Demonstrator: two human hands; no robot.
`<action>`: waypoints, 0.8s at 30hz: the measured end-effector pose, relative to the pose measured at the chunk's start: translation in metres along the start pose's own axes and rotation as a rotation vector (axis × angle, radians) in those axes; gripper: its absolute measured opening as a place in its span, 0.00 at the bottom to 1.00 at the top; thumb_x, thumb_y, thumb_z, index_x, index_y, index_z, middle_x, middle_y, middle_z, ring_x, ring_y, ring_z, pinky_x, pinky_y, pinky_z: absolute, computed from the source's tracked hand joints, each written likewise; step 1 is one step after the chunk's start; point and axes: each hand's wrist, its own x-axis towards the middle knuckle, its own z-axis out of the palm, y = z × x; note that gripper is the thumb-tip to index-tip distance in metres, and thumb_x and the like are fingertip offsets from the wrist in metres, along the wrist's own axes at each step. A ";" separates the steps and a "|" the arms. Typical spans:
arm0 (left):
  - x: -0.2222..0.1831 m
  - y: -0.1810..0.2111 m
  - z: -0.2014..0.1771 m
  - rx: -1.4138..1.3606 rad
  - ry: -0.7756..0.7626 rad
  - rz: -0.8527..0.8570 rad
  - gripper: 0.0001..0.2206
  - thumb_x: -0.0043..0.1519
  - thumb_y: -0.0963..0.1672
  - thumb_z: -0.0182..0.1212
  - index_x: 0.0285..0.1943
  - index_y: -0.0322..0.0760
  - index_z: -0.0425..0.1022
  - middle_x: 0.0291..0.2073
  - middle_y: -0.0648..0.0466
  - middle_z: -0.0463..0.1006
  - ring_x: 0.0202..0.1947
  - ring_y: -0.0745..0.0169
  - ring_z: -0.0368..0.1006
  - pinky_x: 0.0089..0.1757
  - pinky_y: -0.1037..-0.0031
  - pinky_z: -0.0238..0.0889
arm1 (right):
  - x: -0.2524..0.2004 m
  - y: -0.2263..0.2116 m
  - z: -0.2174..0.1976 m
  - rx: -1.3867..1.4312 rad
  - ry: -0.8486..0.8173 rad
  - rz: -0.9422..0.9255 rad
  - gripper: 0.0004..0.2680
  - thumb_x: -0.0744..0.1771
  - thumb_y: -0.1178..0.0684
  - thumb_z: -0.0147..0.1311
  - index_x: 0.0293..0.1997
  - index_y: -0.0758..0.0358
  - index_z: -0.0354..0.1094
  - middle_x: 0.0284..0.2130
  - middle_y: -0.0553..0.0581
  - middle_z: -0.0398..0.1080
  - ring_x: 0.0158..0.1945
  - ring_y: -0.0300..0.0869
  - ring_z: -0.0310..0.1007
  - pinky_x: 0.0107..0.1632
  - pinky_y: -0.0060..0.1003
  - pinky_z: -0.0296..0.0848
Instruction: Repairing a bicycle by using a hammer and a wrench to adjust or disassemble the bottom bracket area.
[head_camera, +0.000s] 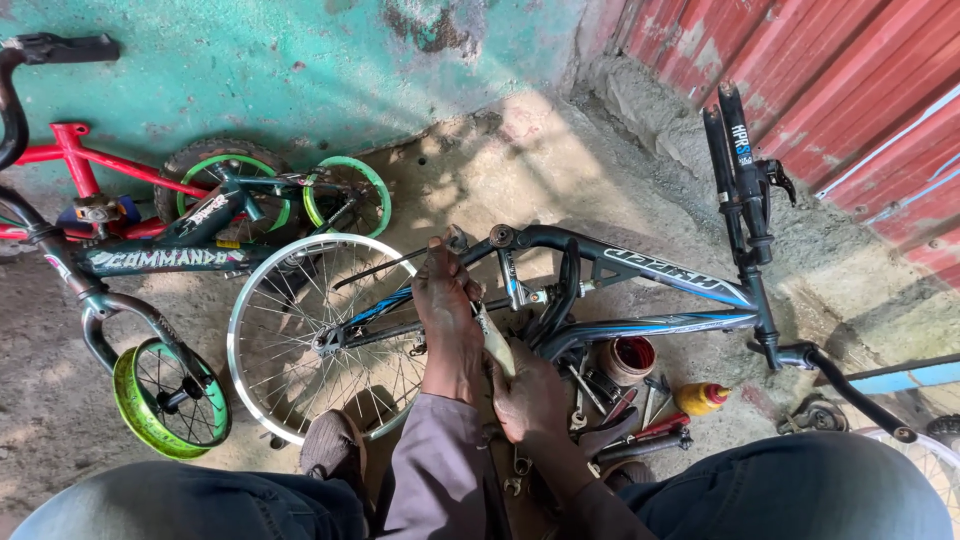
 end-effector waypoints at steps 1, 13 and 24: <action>-0.002 0.003 0.003 -0.026 0.027 0.002 0.14 0.70 0.50 0.54 0.37 0.39 0.67 0.18 0.62 0.56 0.15 0.72 0.49 0.21 0.76 0.50 | 0.001 0.006 0.009 -0.036 -0.004 0.024 0.13 0.67 0.39 0.51 0.52 0.44 0.76 0.23 0.62 0.76 0.21 0.60 0.70 0.25 0.51 0.66; 0.004 0.007 -0.009 0.002 -0.213 -0.027 0.22 0.70 0.54 0.50 0.24 0.43 0.62 0.14 0.60 0.57 0.13 0.67 0.56 0.27 0.68 0.62 | -0.006 -0.011 0.003 0.087 0.145 -0.002 0.12 0.67 0.40 0.56 0.42 0.58 0.71 0.20 0.61 0.74 0.19 0.58 0.72 0.24 0.51 0.67; -0.009 0.019 0.004 0.055 -0.661 0.067 0.32 0.68 0.62 0.34 0.37 0.39 0.76 0.28 0.54 0.73 0.32 0.62 0.70 0.39 0.67 0.63 | 0.001 -0.009 -0.001 0.131 0.428 -0.212 0.08 0.65 0.50 0.60 0.46 0.55 0.72 0.33 0.53 0.78 0.23 0.50 0.74 0.26 0.44 0.69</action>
